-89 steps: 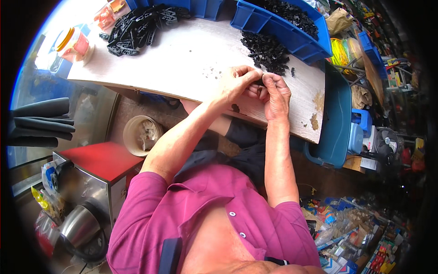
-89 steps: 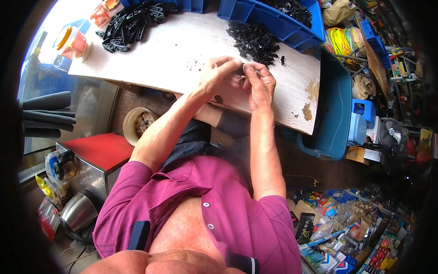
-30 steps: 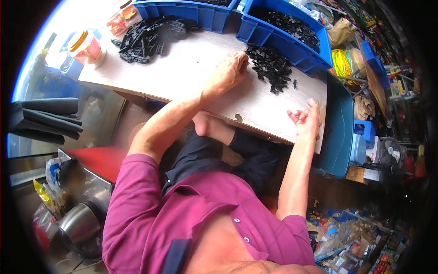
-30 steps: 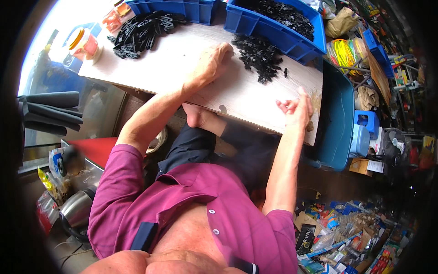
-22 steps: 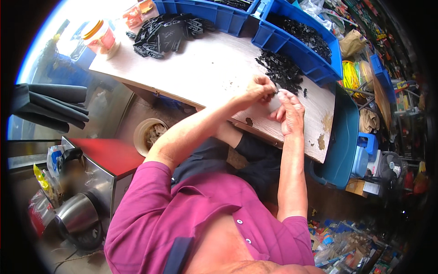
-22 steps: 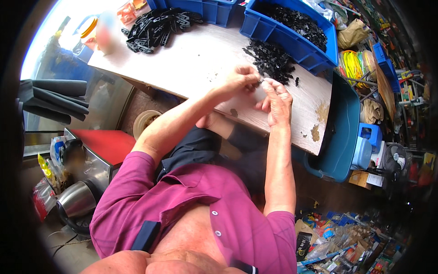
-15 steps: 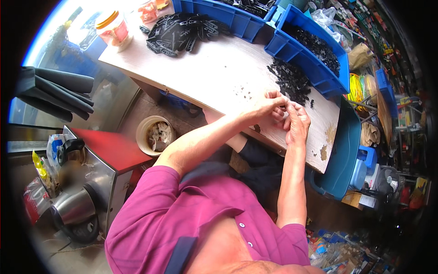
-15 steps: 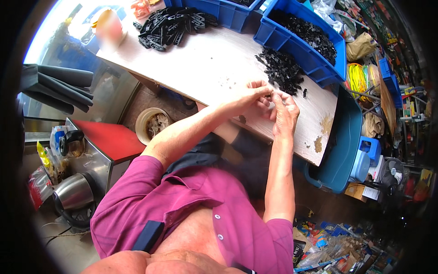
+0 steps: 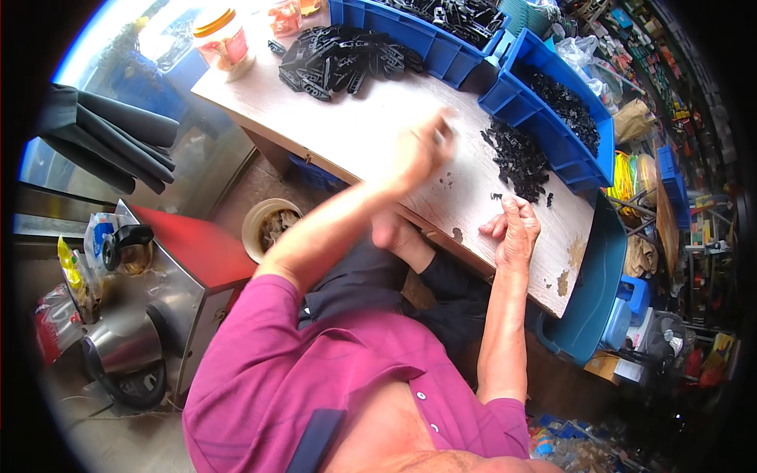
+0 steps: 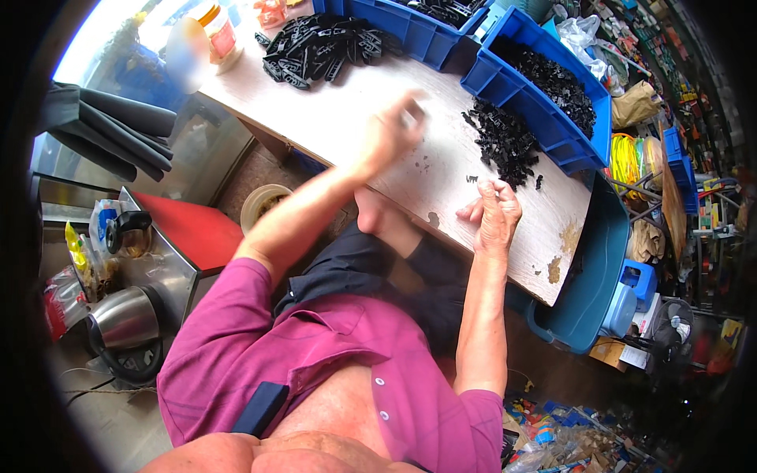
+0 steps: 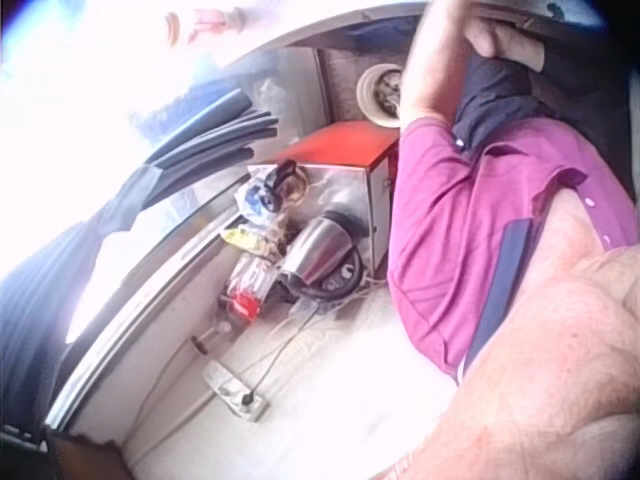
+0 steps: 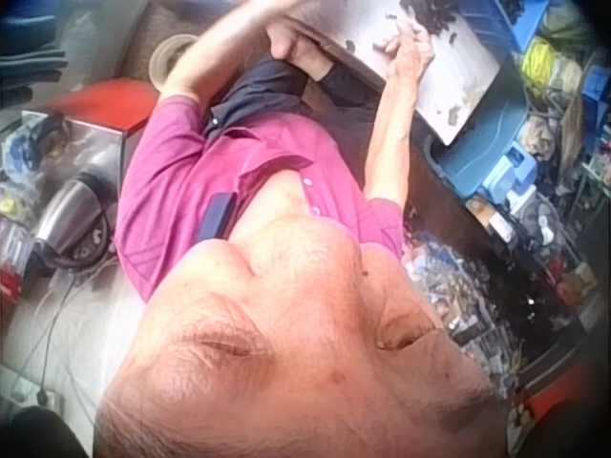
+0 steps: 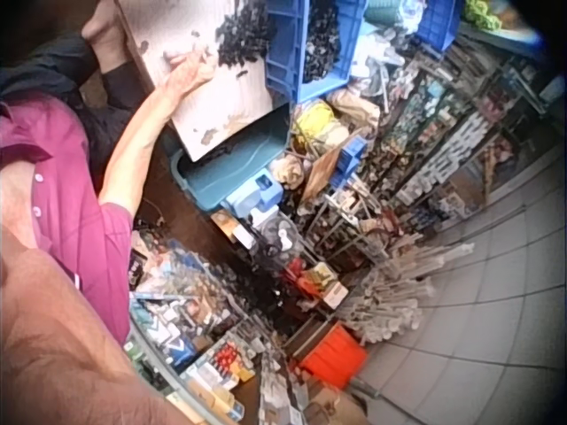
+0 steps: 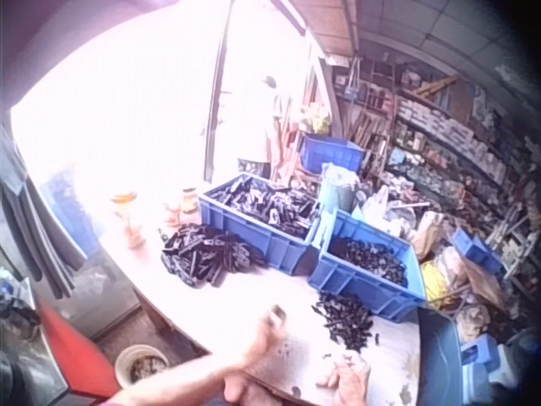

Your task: The person assembles small black plastic parts by taking components from the table and fitting them together by hand.

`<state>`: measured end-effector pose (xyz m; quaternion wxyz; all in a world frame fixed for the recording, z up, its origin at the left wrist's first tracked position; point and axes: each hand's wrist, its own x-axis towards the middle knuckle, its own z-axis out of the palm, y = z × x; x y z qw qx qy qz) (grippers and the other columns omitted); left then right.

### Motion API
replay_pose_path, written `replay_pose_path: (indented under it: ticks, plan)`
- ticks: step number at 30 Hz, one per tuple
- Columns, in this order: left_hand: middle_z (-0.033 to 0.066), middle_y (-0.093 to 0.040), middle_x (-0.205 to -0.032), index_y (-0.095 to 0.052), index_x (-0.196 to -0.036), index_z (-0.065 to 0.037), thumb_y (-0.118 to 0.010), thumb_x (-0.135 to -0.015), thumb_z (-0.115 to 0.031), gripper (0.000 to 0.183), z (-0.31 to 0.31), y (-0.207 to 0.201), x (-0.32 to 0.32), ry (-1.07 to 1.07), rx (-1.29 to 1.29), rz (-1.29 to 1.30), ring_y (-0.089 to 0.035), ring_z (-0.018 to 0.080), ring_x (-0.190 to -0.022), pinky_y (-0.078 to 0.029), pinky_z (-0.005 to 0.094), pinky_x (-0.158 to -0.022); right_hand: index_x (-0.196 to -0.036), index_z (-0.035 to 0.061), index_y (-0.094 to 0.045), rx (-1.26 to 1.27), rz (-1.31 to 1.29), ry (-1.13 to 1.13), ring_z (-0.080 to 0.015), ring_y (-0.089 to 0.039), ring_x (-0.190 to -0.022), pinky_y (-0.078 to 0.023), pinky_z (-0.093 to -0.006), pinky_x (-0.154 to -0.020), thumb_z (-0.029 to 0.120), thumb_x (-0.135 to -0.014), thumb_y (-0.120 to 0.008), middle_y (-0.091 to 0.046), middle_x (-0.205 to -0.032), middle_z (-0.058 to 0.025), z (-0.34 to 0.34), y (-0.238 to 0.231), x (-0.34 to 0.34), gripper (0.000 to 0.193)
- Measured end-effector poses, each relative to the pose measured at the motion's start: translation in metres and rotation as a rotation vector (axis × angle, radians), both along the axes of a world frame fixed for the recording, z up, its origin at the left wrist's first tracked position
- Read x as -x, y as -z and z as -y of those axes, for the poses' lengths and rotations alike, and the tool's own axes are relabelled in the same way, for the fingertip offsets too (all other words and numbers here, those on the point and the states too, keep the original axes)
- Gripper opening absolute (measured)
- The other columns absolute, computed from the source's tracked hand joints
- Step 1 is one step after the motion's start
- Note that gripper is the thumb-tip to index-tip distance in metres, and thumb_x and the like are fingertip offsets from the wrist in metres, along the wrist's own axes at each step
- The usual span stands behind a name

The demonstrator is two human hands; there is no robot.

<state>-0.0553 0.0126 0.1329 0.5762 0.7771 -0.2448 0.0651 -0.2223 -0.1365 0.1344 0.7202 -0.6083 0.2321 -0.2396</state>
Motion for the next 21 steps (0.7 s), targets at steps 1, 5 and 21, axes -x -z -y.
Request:
replay_pose_path:
  ticks: [1,5,21]
  plan:
    - [0.0074,-0.068,-0.08,-0.066,-0.108,-0.013,-0.068,-0.077,-0.011,0.031,-0.021,0.003,-0.044,-0.059,0.126,-0.104,-0.063,0.0224,-0.071,-0.052,0.0358,-0.068,-0.091,0.0038,-0.06,-0.027,0.01,0.01,-0.0118,-0.05,-0.041,-0.051,-0.0313,-0.044,0.019,-0.088,-0.069,-0.047,-0.048,-0.0001,-0.004,-0.002,-0.002,0.018]
    - [0.0163,-0.068,-0.085,-0.064,-0.106,-0.009,-0.06,-0.086,-0.027,0.026,-0.077,-0.019,-0.146,-0.494,-0.541,0.368,-0.066,0.0339,-0.08,-0.053,0.0443,-0.069,-0.091,0.0045,-0.06,-0.048,0.042,0.027,-0.0122,-0.05,-0.041,-0.052,-0.0328,-0.044,0.019,-0.088,-0.069,-0.046,-0.047,-0.0004,-0.006,-0.002,-0.004,0.018]
    - [0.0099,-0.059,-0.075,-0.063,-0.087,-0.013,-0.056,-0.079,-0.01,0.011,-0.074,-0.005,-0.114,-0.281,-0.555,0.742,-0.06,0.0284,-0.073,-0.051,0.0403,-0.058,-0.085,0.0048,-0.057,-0.046,0.058,0.032,-0.0122,-0.048,-0.039,-0.049,-0.031,-0.043,0.022,-0.085,-0.072,-0.045,-0.046,-0.0004,-0.006,-0.001,-0.004,0.023]
